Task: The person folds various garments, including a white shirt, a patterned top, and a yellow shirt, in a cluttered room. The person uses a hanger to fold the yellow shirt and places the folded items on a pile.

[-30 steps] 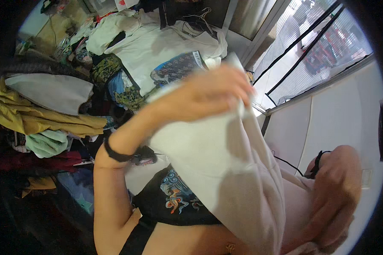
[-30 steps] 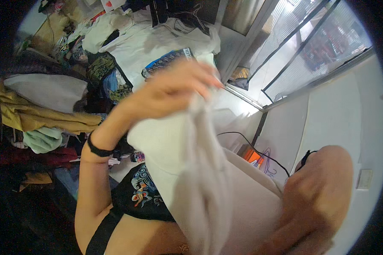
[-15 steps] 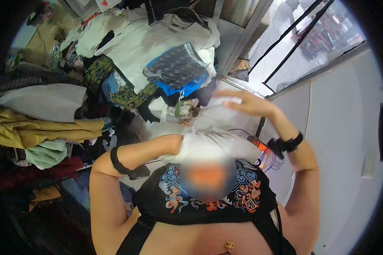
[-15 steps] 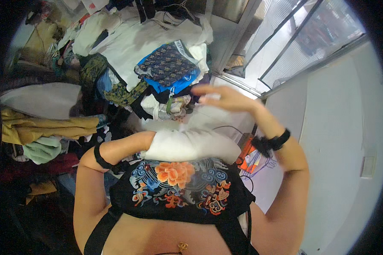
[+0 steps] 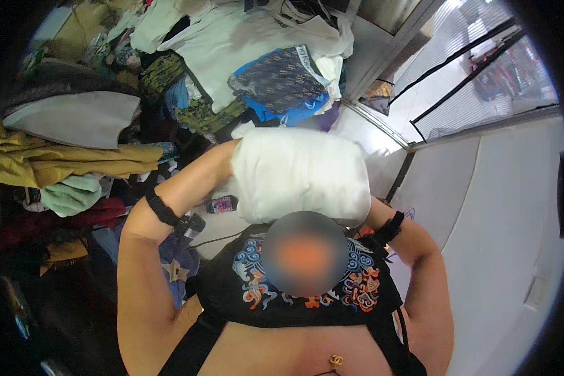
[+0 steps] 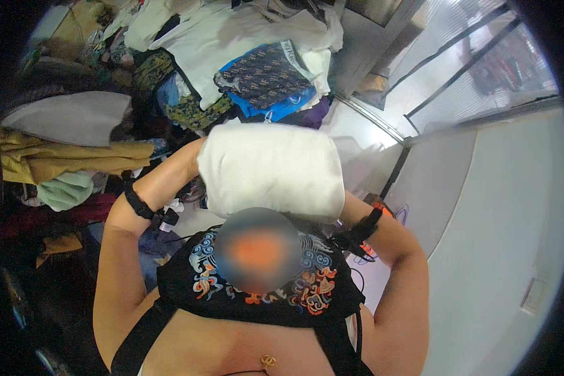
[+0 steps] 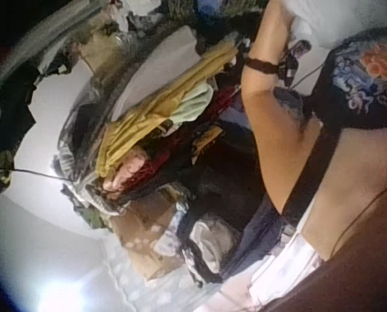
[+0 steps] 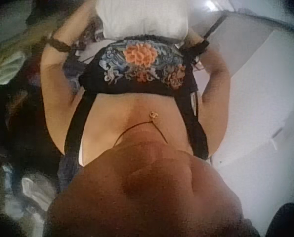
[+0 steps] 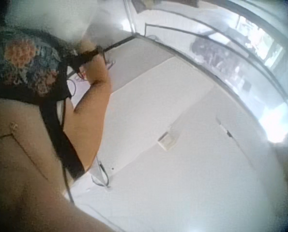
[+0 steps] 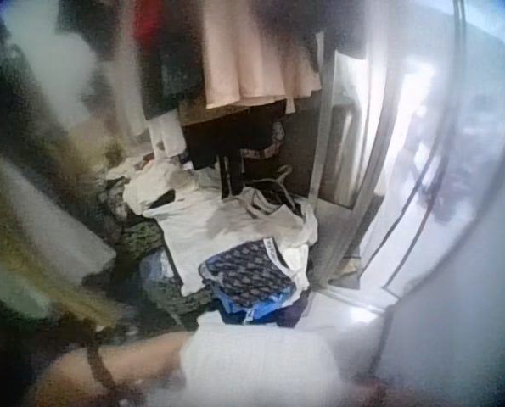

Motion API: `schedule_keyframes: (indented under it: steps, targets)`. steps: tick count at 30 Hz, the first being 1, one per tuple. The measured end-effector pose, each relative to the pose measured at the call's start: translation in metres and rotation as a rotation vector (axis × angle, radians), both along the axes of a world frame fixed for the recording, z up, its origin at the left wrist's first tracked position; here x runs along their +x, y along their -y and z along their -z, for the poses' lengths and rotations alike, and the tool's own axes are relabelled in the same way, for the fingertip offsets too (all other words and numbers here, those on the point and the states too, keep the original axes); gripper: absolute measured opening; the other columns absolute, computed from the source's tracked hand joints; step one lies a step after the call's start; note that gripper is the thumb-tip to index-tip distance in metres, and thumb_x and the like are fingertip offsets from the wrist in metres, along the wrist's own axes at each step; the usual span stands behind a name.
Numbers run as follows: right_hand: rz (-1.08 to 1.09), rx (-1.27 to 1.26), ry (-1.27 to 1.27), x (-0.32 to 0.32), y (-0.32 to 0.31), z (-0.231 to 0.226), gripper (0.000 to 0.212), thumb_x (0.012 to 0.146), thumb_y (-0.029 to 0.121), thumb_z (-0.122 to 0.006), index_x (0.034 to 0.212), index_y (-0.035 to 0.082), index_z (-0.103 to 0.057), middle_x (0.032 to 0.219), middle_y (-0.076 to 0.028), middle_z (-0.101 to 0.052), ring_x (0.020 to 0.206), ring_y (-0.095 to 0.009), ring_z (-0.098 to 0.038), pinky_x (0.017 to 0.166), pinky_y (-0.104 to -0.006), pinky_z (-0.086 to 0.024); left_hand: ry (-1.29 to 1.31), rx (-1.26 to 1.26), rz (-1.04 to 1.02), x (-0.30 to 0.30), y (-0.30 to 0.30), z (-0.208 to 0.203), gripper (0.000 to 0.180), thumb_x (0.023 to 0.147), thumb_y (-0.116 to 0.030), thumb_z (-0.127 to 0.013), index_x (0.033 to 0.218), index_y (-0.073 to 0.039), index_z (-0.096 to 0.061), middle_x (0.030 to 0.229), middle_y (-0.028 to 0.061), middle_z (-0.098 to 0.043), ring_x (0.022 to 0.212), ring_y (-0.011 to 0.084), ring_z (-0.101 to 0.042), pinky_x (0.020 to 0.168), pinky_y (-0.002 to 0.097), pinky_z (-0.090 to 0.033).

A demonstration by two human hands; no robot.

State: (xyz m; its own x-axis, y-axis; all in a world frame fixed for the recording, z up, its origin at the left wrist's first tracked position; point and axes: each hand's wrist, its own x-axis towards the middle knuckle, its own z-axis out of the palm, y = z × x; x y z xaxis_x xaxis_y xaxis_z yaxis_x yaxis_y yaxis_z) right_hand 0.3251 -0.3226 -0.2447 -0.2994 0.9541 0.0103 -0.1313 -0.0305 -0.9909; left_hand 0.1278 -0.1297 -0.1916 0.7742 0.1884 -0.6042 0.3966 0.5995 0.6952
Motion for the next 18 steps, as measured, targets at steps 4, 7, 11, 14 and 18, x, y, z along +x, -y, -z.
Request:
schedule_keyframes:
  steps: [4,7,11,14,18]
  targets:
    - [0.169,-0.064,-0.205,0.022,-0.009,0.021,0.043,0.1,0.023,-0.055,0.141,0.009,-0.051,0.137,-0.009,-0.057,0.124,-0.02,-0.054,0.101,-0.0348,-0.047,-0.028,-0.011,-0.094,-0.033,-0.034,0.021,0.04,0.098,-0.018,-0.054,0.133,0.001,-0.052,0.128,0.0105,-0.061,0.113,0.0202,-0.062,0.095,0.0368,-0.051]
    - [0.324,-0.083,-0.397,0.052,-0.022,0.03,0.043,0.099,0.022,-0.056,0.14,0.009,-0.051,0.137,-0.009,-0.057,0.124,-0.02,-0.055,0.101,-0.0348,-0.047,-0.117,0.035,-0.229,-0.046,-0.046,0.013,0.047,0.1,-0.031,-0.055,0.139,-0.005,-0.049,0.134,0.0091,-0.057,0.12,0.0181,-0.057,0.101,0.038,-0.047]
    - [0.442,-0.043,-0.539,0.078,-0.035,0.028,0.044,0.099,0.021,-0.057,0.14,0.009,-0.051,0.137,-0.008,-0.057,0.124,-0.02,-0.055,0.101,-0.0349,-0.046,-0.202,0.43,-0.22,-0.021,-0.013,0.013,0.06,0.098,-0.044,-0.056,0.143,-0.006,-0.045,0.133,0.0089,-0.058,0.12,0.0189,-0.056,0.1,0.0385,-0.045]
    - [0.486,-0.005,-0.58,0.091,-0.043,0.026,0.044,0.098,0.02,-0.057,0.14,0.008,-0.051,0.137,-0.008,-0.057,0.124,-0.02,-0.055,0.102,-0.0349,-0.046,-0.099,0.578,-0.152,0.023,0.0,0.021,0.068,0.097,-0.05,-0.055,0.146,-0.006,-0.04,0.138,0.0125,-0.053,0.124,0.0235,-0.053,0.102,0.0413,-0.043]
    - [0.459,0.006,-0.558,0.09,-0.043,0.021,0.044,0.098,0.019,-0.058,0.14,0.008,-0.051,0.137,-0.008,-0.057,0.123,-0.019,-0.055,0.102,-0.0349,-0.046,-0.108,-0.116,-0.255,0.07,-0.003,0.038,0.076,0.097,-0.06,-0.043,0.148,-0.003,-0.036,0.149,0.0204,-0.039,0.136,0.0384,-0.039,0.109,0.0549,-0.034]
